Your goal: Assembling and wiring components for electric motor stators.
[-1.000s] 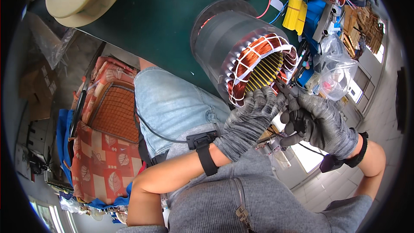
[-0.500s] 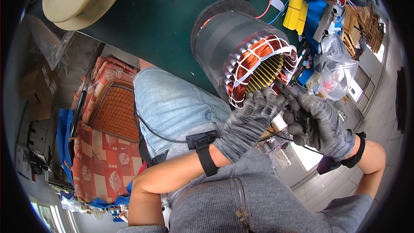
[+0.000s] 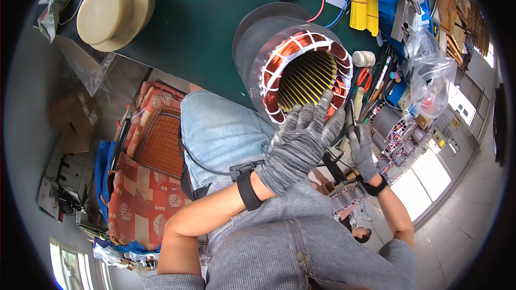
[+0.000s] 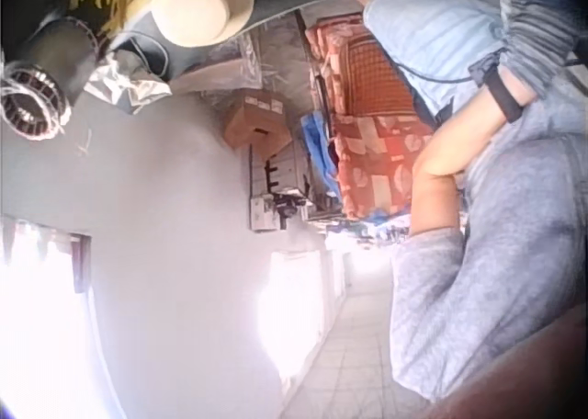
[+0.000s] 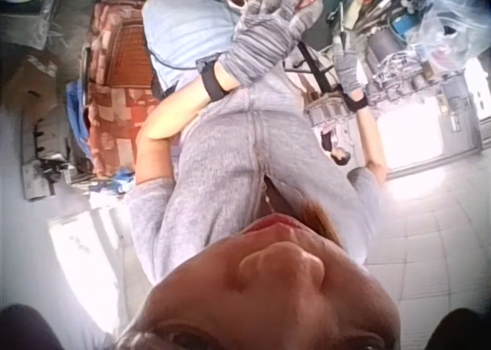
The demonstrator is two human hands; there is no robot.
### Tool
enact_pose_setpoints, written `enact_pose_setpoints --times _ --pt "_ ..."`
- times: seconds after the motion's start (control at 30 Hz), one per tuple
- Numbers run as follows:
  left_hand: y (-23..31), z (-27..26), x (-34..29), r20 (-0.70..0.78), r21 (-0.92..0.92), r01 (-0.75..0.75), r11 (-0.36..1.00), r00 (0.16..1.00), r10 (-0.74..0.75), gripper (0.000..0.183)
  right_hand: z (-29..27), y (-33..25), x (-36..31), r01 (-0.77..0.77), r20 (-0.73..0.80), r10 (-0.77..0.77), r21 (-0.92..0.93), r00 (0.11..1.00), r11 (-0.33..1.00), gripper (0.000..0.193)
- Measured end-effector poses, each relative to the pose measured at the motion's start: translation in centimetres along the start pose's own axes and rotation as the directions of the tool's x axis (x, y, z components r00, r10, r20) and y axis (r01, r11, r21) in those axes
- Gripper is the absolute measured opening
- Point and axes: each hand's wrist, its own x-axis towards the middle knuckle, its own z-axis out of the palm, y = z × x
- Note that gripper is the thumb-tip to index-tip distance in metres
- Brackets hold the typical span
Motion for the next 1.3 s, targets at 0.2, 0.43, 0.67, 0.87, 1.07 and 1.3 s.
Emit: enact_pose_setpoints --times 0.2,0.43,0.67,0.87,1.07,1.3 --pt "0.0 -0.4 -0.2 0.036 0.002 0.013 1.000 0.999 -0.013 0.060 8.6 12.4 2.9 -0.025 -0.328 -0.038 -0.186 0.944 0.982 0.034" --pt "0.2 -0.6 0.1 0.039 0.033 0.029 0.999 0.999 -0.030 0.056 9.0 9.4 5.1 -0.169 -0.241 0.121 -0.186 0.963 0.968 0.032" --pt "0.5 -1.3 0.1 0.003 0.025 0.027 0.999 1.000 -0.027 0.055 2.8 -0.2 6.2 0.085 -0.354 -0.136 -0.156 0.925 0.984 0.028" --pt "-0.6 -1.9 -2.7 -0.230 0.131 -0.008 0.991 0.972 0.039 0.031 -3.4 -11.4 6.0 0.496 -0.286 -0.607 -0.376 0.741 0.783 0.044" --pt "-1.8 -1.8 -2.8 -0.220 0.052 -0.047 0.998 0.974 0.057 0.027 -4.8 -13.5 8.7 0.716 0.153 -0.765 -0.503 0.626 0.485 0.047" --pt "-2.2 -2.8 -3.0 -0.200 -0.035 -0.071 0.997 0.978 0.063 0.028 -5.0 -14.0 9.4 0.735 0.319 -0.681 -0.467 0.659 0.492 0.040"
